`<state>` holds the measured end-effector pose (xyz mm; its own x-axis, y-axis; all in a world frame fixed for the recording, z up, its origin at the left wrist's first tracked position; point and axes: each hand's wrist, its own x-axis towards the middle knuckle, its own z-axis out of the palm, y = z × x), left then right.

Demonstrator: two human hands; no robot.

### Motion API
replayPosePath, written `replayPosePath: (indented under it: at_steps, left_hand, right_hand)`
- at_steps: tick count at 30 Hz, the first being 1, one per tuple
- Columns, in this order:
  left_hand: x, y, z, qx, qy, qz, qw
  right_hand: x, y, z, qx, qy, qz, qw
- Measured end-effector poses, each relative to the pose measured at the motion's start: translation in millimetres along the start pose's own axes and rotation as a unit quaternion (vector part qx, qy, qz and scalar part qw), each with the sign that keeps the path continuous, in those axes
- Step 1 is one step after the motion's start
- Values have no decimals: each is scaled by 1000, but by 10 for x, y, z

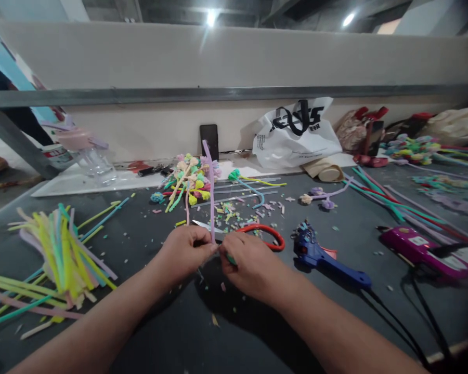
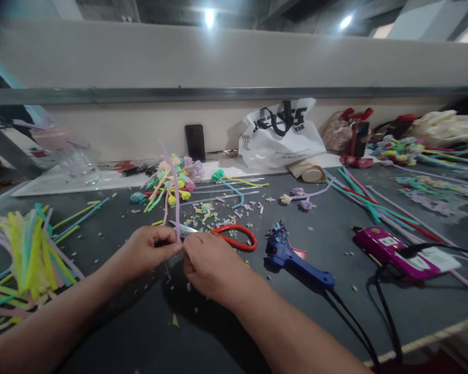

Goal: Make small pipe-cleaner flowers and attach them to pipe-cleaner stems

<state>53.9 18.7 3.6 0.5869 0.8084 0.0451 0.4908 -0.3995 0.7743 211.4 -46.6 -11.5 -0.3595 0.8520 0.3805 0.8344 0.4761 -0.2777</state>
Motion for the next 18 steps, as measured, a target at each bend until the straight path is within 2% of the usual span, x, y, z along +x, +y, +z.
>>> replayPosePath:
  at_steps: [3,5,6,7,8,11,12,14,18]
  left_hand:
    - [8,-26,-9,-51,-40,-26,998]
    - [0,-11,-16,-62,-27,-24,997]
    - [-6,3,-19,-55,-9,-15,998]
    - [-14,18,-22,-41,15,2,999]
    - [-22,31,-24,-21,41,25,999]
    - [-42,40,-19,37,110,124,985]
    - [-47,34,-15,53,126,163,977]
    - [-59,20,-7,90,134,232,959]
    - [-86,6,0,153,124,317,928]
  right_hand:
    - [-14,-19,-4,-7,-17,-16,1000]
    - [4,-24,-37,79,-11,44,996]
    - [20,-20,-58,155,-2,92,984]
    - [38,-10,-77,250,10,145,957]
    - [56,4,-92,353,23,194,915]
    - [94,54,-105,600,30,277,750]
    - [99,66,-100,641,16,287,712]
    - [99,77,-88,680,-19,298,670]
    - [81,67,-69,703,-58,312,637]
